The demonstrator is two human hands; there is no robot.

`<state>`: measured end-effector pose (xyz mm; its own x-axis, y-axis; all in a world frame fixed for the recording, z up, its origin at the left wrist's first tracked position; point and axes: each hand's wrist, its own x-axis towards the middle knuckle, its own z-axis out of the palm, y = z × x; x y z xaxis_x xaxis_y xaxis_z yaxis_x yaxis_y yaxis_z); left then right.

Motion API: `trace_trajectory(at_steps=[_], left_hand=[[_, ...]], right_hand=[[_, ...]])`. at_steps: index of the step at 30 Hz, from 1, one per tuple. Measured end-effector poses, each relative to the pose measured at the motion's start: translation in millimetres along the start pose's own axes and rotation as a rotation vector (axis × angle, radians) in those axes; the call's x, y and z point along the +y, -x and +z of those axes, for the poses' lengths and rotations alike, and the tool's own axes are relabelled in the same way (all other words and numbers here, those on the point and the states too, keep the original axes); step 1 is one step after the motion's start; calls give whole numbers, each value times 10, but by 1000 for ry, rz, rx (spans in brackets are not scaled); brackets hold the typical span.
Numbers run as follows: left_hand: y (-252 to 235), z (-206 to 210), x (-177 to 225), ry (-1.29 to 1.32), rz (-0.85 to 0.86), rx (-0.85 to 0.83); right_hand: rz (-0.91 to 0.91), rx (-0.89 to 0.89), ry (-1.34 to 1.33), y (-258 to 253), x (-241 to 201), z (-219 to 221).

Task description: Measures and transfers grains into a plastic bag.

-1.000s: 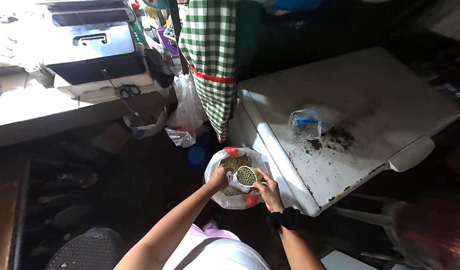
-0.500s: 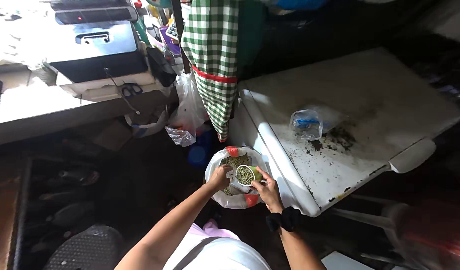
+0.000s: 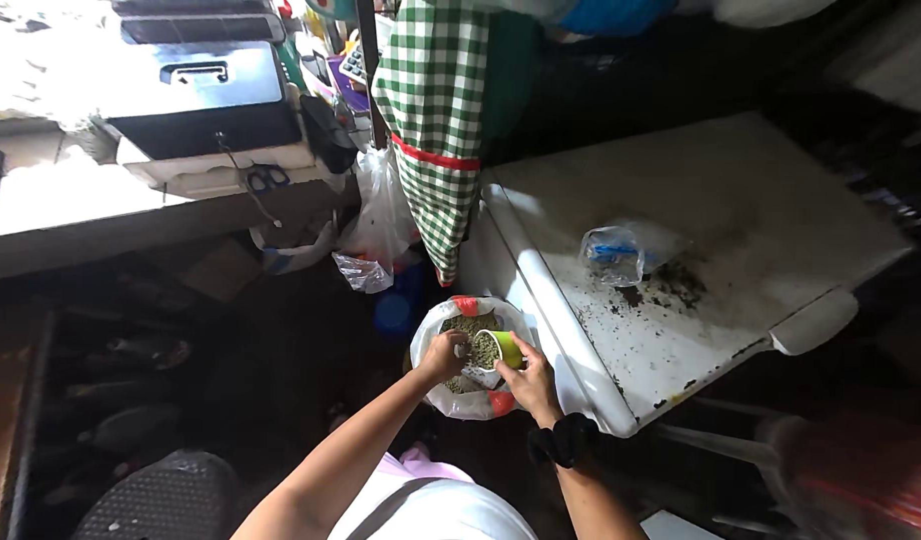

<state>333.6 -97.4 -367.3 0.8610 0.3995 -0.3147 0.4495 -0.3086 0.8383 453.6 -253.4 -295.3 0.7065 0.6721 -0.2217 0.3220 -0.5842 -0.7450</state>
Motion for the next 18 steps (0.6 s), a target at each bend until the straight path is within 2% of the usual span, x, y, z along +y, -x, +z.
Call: trace_trajectory(at_steps=[18], left_hand=[[55, -2, -18, 156, -53, 43]], right_hand=[[-152, 60, 211, 38, -210, 207]])
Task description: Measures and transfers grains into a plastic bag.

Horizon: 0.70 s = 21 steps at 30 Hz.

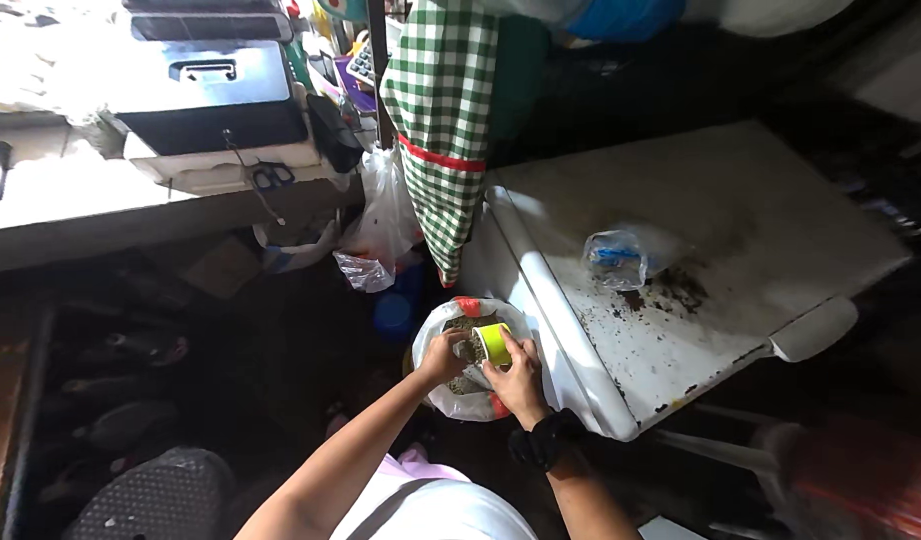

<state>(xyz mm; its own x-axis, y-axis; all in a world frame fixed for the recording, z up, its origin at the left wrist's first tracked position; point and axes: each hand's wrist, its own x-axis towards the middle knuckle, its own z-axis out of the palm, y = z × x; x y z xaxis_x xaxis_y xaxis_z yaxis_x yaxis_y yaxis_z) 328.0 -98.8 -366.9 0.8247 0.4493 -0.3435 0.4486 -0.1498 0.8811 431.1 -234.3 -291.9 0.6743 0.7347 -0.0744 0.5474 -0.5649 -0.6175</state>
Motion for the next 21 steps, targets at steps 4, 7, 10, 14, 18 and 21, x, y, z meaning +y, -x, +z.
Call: trace_trajectory(at_steps=[4, 7, 10, 14, 18, 21], left_hand=[[-10, -14, -30, 7, 20, 8], [-7, -18, -21, 29, 17, 23], [8, -25, -5, 70, 3, 27], [10, -15, -52, 110, 22, 51], [-7, -11, -116, 197, 41, 58], [22, -47, -71, 217, 19, 77]], right_hand=[[-38, -5, 28, -1, -70, 23], [-99, 1, 57, 11, -88, 55], [-208, 17, 111, 28, -59, 120], [-360, 65, 155, 54, -33, 185], [-386, 98, 136, 37, 24, 218], [-336, 138, 81, -32, 94, 181]])
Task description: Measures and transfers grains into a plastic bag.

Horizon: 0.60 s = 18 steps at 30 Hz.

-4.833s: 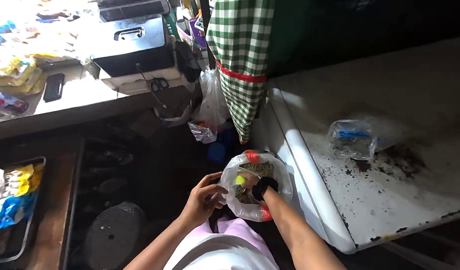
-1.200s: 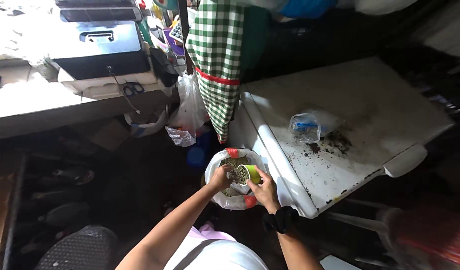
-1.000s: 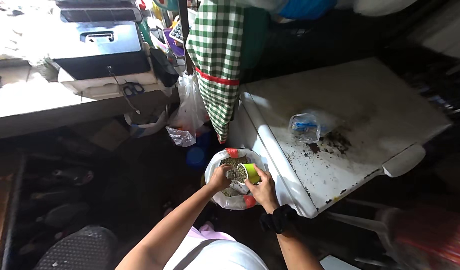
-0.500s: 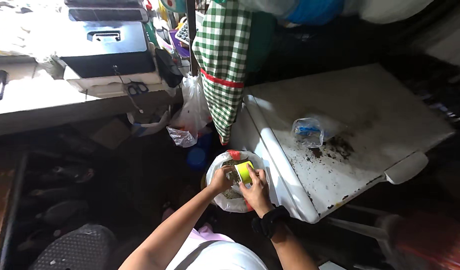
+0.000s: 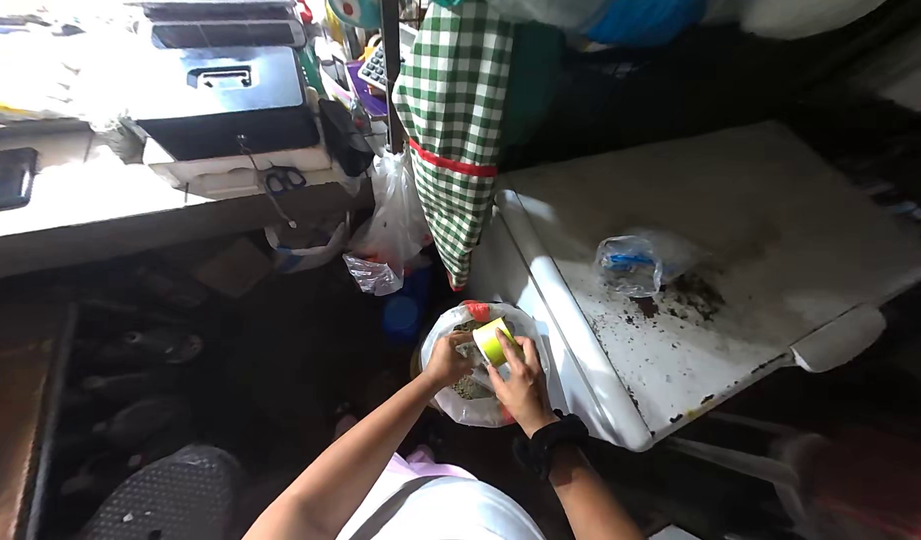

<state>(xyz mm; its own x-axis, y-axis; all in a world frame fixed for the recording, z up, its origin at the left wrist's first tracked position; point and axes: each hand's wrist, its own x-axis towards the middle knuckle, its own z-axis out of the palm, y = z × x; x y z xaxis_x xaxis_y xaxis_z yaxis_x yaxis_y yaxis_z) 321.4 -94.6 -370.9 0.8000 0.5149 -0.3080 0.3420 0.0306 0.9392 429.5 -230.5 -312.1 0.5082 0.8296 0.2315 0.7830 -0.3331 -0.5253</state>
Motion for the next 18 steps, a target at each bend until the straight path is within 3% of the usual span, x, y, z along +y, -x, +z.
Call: trace_trajectory(at_steps=[3, 6, 9, 15, 18], left_hand=[[80, -71, 169, -4, -20, 62], [180, -222, 447, -10, 24, 114], [292, -360, 608, -46, 28, 176], [641, -494, 787, -22, 49, 218], [710, -506, 761, -19, 33, 241]], right_hand=[[136, -11, -40, -86, 208, -49], [341, -240, -47, -213, 448, -34], [486, -489, -73, -333, 620, 291], [389, -602, 236, -511, 698, 1105], [331, -721, 216, -388, 627, 1424]])
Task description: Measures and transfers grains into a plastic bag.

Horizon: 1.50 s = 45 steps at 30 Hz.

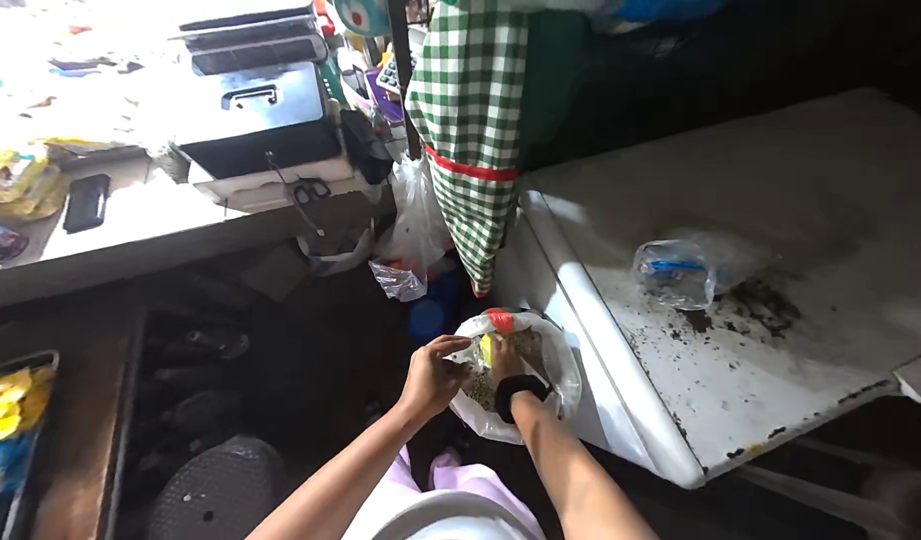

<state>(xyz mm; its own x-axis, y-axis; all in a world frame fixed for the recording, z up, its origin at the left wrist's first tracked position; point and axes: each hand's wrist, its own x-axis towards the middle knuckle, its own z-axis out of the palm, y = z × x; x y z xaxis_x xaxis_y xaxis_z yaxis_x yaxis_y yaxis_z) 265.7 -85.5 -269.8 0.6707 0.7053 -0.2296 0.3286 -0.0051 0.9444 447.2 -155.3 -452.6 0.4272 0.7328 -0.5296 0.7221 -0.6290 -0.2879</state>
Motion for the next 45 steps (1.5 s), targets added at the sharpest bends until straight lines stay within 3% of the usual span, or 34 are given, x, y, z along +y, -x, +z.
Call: trace_trajectory(at_steps=[3, 7, 10, 15, 20, 28, 35, 45], left_hand=[[40, -9, -43, 4, 25, 33], [40, 5, -104, 15, 39, 43], [20, 24, -83, 10, 35, 41], [-12, 64, -90, -30, 26, -10], [-119, 233, -266, -36, 65, -84], [-318, 505, -223, -99, 126, -165], [-360, 620, -204, -111, 131, -200], [-370, 615, -176, -80, 62, -216]], right_hand=[[-39, -224, 29, 135, -95, 65], [-125, -311, -136, 43, 200, 162], [-57, -339, -353, -63, 460, 202], [213, -197, -857, 282, 621, -234], [31, -57, -1164, 751, 812, -697], [-154, 209, -991, 1585, 429, -1625], [-184, 373, -460, 1597, 127, -1783], [-165, 423, -309, 1601, -29, -1859]])
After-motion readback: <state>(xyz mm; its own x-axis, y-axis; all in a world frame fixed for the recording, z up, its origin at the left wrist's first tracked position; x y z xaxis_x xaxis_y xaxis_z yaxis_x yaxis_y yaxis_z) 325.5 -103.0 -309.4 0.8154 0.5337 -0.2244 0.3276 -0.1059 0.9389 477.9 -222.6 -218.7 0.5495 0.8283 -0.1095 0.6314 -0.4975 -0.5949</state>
